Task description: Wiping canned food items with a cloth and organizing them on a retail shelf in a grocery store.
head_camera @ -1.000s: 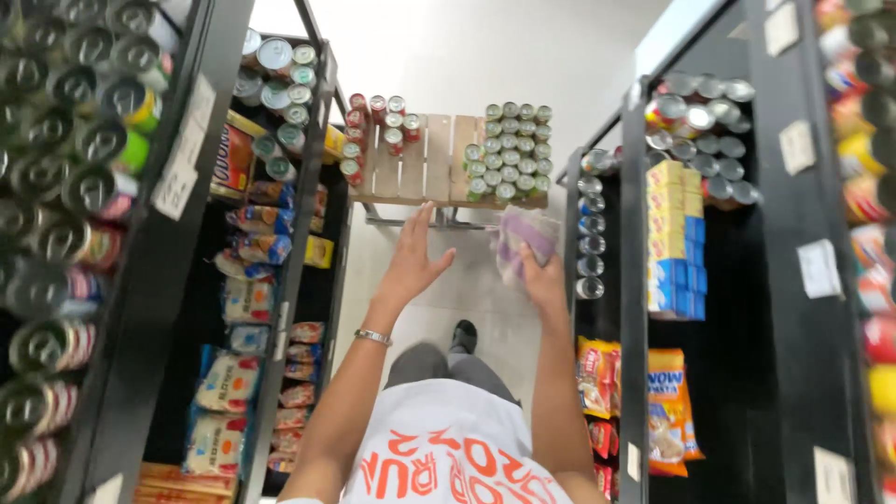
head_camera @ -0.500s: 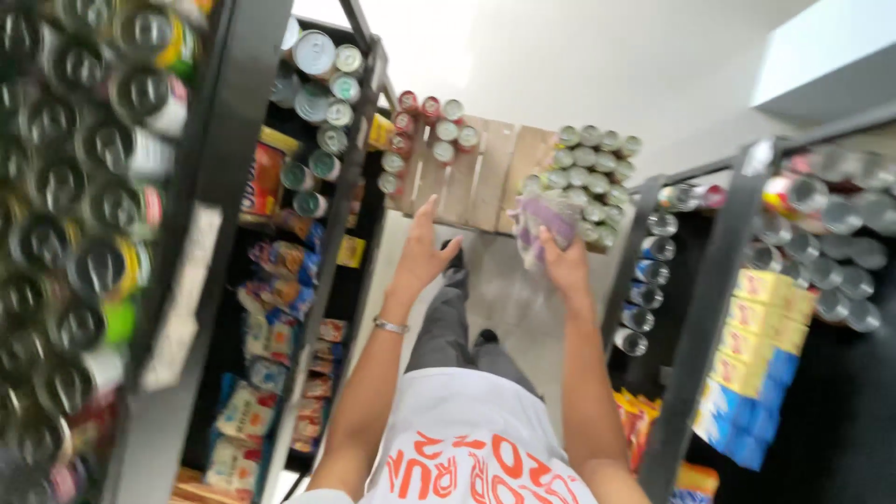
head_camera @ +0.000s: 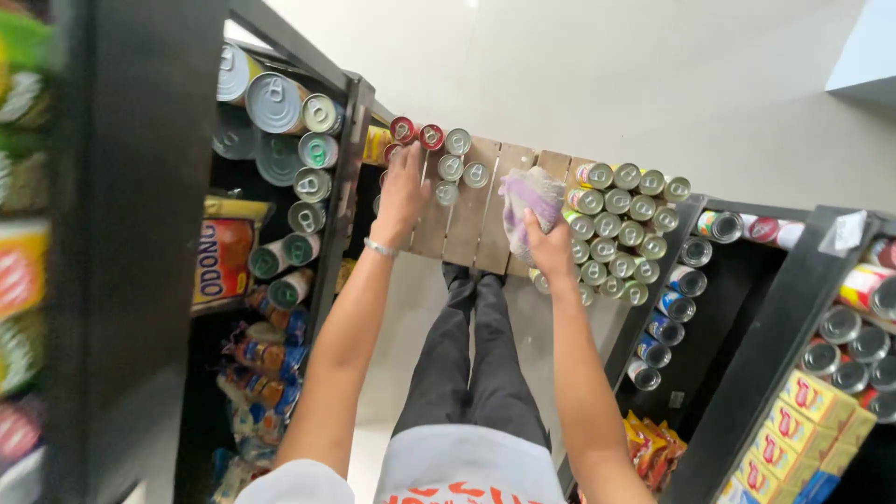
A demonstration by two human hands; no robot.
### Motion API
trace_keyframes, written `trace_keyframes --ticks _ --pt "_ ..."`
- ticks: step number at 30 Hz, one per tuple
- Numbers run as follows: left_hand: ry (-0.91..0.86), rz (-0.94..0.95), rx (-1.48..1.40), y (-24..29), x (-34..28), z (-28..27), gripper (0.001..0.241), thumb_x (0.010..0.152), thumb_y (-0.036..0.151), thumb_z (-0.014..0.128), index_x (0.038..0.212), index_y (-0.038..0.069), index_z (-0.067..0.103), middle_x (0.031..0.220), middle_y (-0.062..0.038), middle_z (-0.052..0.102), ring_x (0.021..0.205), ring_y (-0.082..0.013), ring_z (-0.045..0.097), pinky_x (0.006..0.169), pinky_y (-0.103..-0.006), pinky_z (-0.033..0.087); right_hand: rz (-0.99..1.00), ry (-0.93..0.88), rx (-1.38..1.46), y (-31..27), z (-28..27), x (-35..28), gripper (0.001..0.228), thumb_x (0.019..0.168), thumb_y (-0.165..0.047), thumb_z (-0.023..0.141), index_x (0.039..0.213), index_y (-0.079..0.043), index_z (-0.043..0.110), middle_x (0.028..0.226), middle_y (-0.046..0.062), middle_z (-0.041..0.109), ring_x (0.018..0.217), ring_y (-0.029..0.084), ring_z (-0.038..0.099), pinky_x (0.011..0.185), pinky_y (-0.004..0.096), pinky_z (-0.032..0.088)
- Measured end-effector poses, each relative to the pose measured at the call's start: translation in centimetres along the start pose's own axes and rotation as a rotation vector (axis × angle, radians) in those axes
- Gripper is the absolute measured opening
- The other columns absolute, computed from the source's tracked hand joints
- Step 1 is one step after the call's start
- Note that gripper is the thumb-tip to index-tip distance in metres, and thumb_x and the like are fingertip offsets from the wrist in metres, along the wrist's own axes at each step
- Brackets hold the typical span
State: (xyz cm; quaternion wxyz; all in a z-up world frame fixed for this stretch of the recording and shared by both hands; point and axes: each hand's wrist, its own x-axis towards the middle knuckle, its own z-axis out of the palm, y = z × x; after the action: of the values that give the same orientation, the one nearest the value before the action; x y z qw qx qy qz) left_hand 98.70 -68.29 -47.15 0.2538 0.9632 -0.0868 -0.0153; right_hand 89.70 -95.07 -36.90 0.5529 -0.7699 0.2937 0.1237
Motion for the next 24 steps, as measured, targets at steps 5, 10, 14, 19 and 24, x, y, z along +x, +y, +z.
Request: trace_keyframes --ticks 5,10,14,19,24 --pt "-0.012 -0.012 0.218 -5.0 6.1 7.3 0.086 0.067 0.012 0.088 0.144 0.002 0.050 0.142 -0.021 0.051 0.141 -0.0395 0.041 0.120 -0.0460 0.033 0.046 -0.058 -0.029 2.9 2.8 5.3 0.051 0.095 -0.041 0.069 0.128 -0.002 0.066 0.121 0.026 0.069 0.123 0.042 0.060 0.101 0.057 0.047" --pt "-0.128 0.023 0.416 -6.9 8.2 13.0 0.094 0.065 0.026 0.093 0.147 0.008 0.051 0.156 -0.019 0.043 0.152 -0.0371 0.023 0.126 -0.0473 0.012 0.080 -0.089 0.007 5.3 4.0 7.6 0.048 0.096 -0.037 0.068 0.127 -0.001 0.066 0.120 0.027 0.069 0.122 0.041 0.062 0.100 0.057 0.047" --pt "0.053 0.125 0.452 -7.5 8.6 14.6 0.036 0.091 0.015 0.070 0.125 0.002 0.065 0.142 -0.023 0.059 0.148 -0.0383 0.032 0.125 -0.0515 0.010 0.043 -0.085 0.007 7.7 4.2 8.0 0.039 0.094 -0.030 0.068 0.118 0.000 0.068 0.104 0.017 0.071 0.098 0.028 0.063 0.083 0.043 0.051" --pt "0.100 0.220 0.414 -5.2 8.3 11.3 0.022 0.094 0.004 0.061 0.115 0.000 0.065 0.113 -0.019 0.070 0.140 -0.0412 0.045 0.127 -0.0534 0.004 0.001 -0.053 0.067 8.5 3.8 6.8 0.029 0.093 -0.021 0.066 0.113 0.000 0.071 0.092 0.007 0.075 0.076 0.016 0.067 0.066 0.030 0.055" --pt "0.133 0.180 0.473 5.4 5.3 -2.7 0.036 0.092 0.007 0.063 0.127 0.000 0.058 0.121 -0.018 0.058 0.128 -0.0370 0.050 0.124 -0.0588 0.007 0.209 -0.025 0.439 7.0 3.8 5.1 0.031 0.094 -0.022 0.067 0.117 -0.001 0.067 0.103 0.005 0.070 0.085 0.011 0.063 0.073 0.024 0.052"
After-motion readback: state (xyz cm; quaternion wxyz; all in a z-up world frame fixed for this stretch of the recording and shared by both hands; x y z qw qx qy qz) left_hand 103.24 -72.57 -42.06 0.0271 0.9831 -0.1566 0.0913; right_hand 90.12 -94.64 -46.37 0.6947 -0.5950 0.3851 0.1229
